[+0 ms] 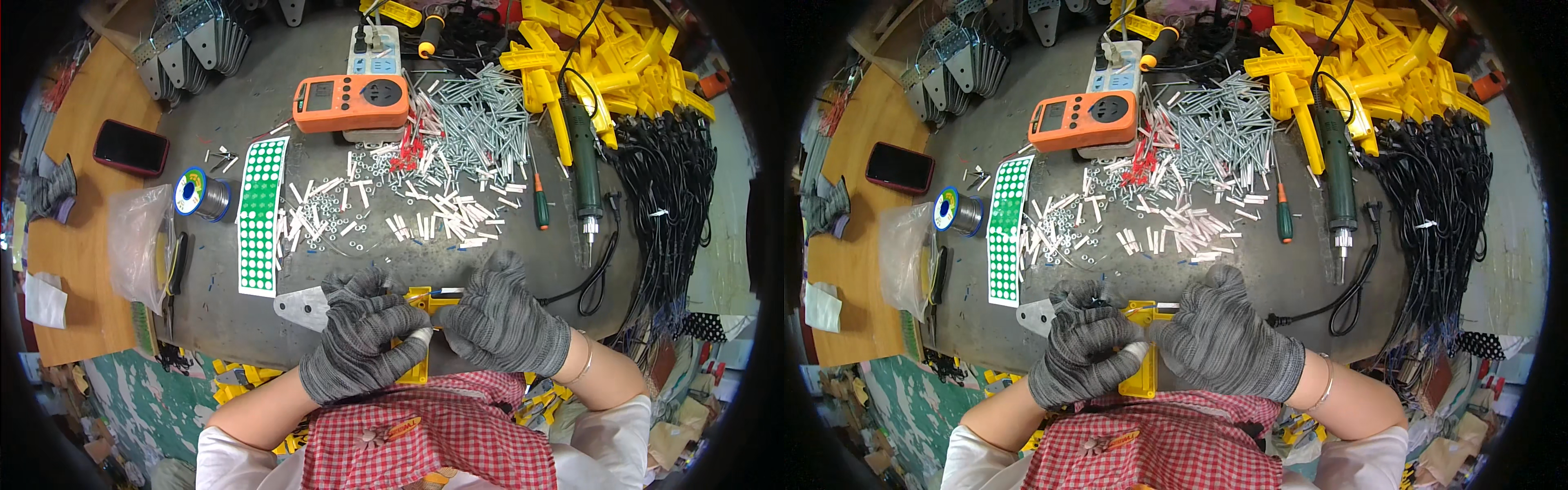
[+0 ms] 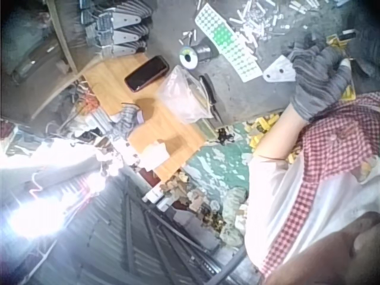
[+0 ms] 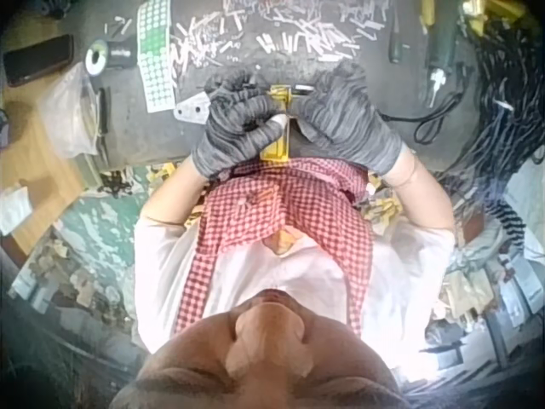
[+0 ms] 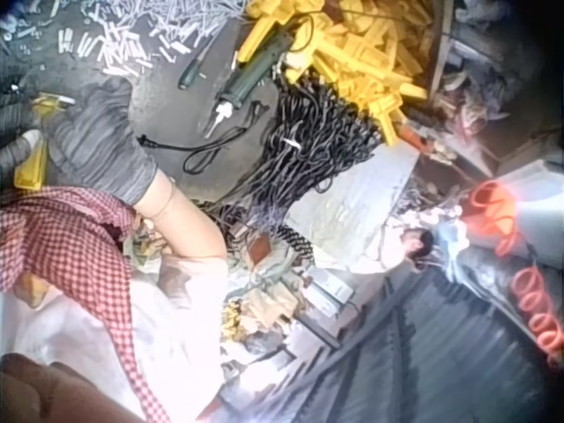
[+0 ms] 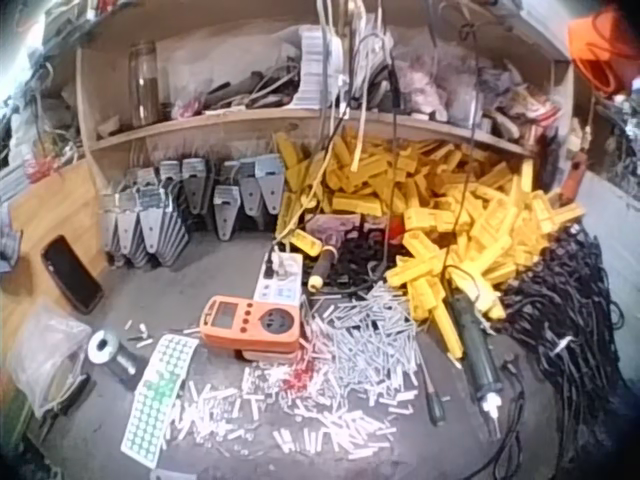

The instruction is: The person assembles a yellow handheld electronic device by integrating internal components and electrical wires into the device housing, then fastens them with screws using an electric screwdriver and solders connections with a soldering iron.

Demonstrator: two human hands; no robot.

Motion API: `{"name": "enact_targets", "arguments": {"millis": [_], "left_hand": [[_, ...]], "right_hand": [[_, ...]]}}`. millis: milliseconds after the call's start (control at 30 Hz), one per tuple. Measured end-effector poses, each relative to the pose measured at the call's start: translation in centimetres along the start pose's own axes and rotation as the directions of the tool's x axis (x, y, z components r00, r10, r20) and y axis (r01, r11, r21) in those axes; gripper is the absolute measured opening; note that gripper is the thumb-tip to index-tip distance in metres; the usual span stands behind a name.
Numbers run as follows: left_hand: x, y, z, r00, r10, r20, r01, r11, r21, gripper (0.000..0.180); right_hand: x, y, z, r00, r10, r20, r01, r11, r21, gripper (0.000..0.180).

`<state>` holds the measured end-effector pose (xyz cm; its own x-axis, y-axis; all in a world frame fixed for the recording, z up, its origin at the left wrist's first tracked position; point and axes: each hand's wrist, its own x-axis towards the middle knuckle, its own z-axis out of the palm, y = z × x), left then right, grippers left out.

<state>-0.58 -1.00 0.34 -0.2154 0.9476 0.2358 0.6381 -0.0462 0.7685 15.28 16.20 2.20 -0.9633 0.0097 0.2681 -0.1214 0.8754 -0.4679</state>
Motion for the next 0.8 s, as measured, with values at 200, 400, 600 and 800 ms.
{"name": "enact_targets", "arguments": {"millis": [200,400,600,800], "left_hand": [[-0.4,0.8,-0.8,0.999,-0.046,0.010,0.046,0.999,-0.004,0.016],[-0.9,1.1,-0.7,0.993,-0.082,-0.082,0.087,0.995,0.054,0.018],[-0.7,1.3,-0.9,0.958,-0.286,-0.024,0.281,0.952,-0.120,0.019],[-0.3,1.5,-1.2,0.927,-0.374,0.019,0.367,0.899,-0.239,0.021]], "right_hand": [[-1.3,1.3,0.9,0.992,0.062,-0.106,-0.031,0.962,0.271,0.031],[-0.3,-0.6,1.5,0.967,0.179,-0.184,-0.150,0.976,0.161,0.022],[0.1,-1.1,2.0,0.965,0.138,-0.225,-0.109,0.985,0.137,0.019],[0.4,-1.0,1.6,0.974,0.129,-0.185,-0.099,0.982,0.163,0.017]]}}
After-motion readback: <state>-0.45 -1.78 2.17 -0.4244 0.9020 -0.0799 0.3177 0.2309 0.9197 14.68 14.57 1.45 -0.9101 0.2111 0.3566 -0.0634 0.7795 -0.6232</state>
